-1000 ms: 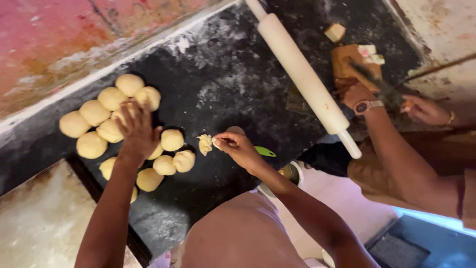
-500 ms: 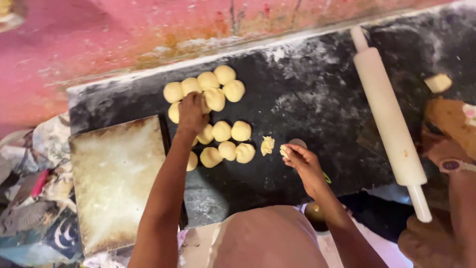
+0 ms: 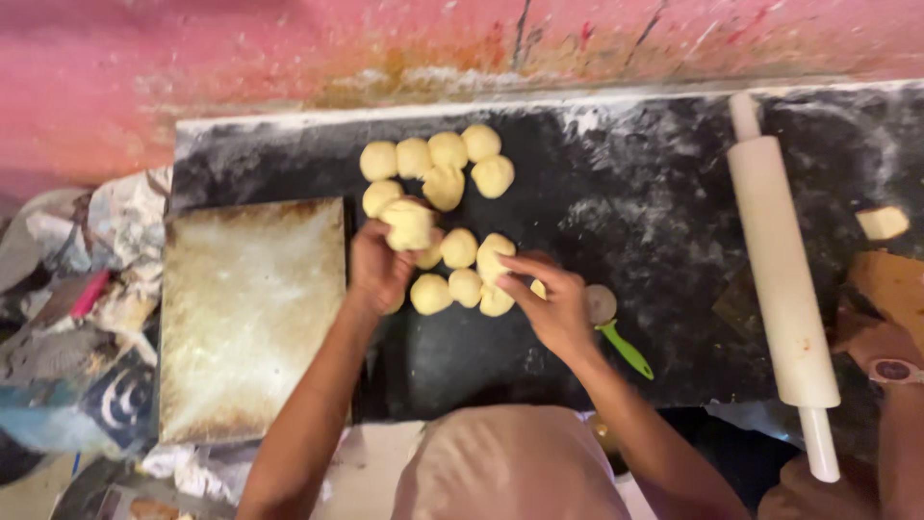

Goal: The person prepares pieces of dough by hand, cutting strips with a rotary blade, rolling dough into balls, and folding and shaping dough pieces on a work surface.

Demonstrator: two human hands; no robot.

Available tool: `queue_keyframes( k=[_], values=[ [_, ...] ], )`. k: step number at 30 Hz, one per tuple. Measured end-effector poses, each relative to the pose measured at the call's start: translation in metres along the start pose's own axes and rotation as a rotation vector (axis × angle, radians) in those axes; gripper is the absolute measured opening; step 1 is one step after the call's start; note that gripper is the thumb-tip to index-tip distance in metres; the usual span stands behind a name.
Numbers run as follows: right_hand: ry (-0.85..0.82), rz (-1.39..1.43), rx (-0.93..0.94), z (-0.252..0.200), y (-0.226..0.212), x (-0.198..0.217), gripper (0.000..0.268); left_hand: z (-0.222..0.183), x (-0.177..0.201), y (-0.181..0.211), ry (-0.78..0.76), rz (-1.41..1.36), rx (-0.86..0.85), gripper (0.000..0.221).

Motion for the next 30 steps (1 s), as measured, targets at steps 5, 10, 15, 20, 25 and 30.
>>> queue_keyframes(
  k=[5, 10, 15, 20, 25, 30],
  values=[
    [-0.119, -0.209, 0.298, 0.020, -0.027, -0.048, 0.027, -0.063, -0.043, -0.044, -0.036, 0.149, 0.034, 0.040],
    [-0.195, -0.025, -0.145, 0.006, -0.010, -0.040, 0.025, -0.082, -0.039, -0.051, -0.040, 0.301, -0.054, 0.042],
    [-0.218, 0.069, -0.042, -0.015, -0.021, -0.037, 0.041, -0.090, -0.037, -0.055, -0.014, 0.543, -0.294, 0.038],
    [-0.099, -0.103, 0.086, -0.018, -0.004, -0.031, 0.019, -0.089, -0.033, -0.058, -0.008, 0.443, -0.091, 0.033],
    [-0.305, 0.561, -0.705, -0.044, 0.043, -0.002, 0.005, -0.066, -0.022, -0.049, -0.212, 0.702, -0.211, 0.025],
    [-0.064, 0.168, -0.527, -0.042, 0.034, 0.058, 0.021, 0.014, -0.016, 0.011, 0.144, 1.111, -0.962, 0.028]
  ],
)
Point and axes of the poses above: each hand's wrist, its own z-axis towards the middle knuckle, its own x-axis out of the back of the hand, y = z × x, the point moved 4 cm from there along z, towards the middle knuckle, and after that the axes turned 13 degrees about y, right-handed, at the moved point
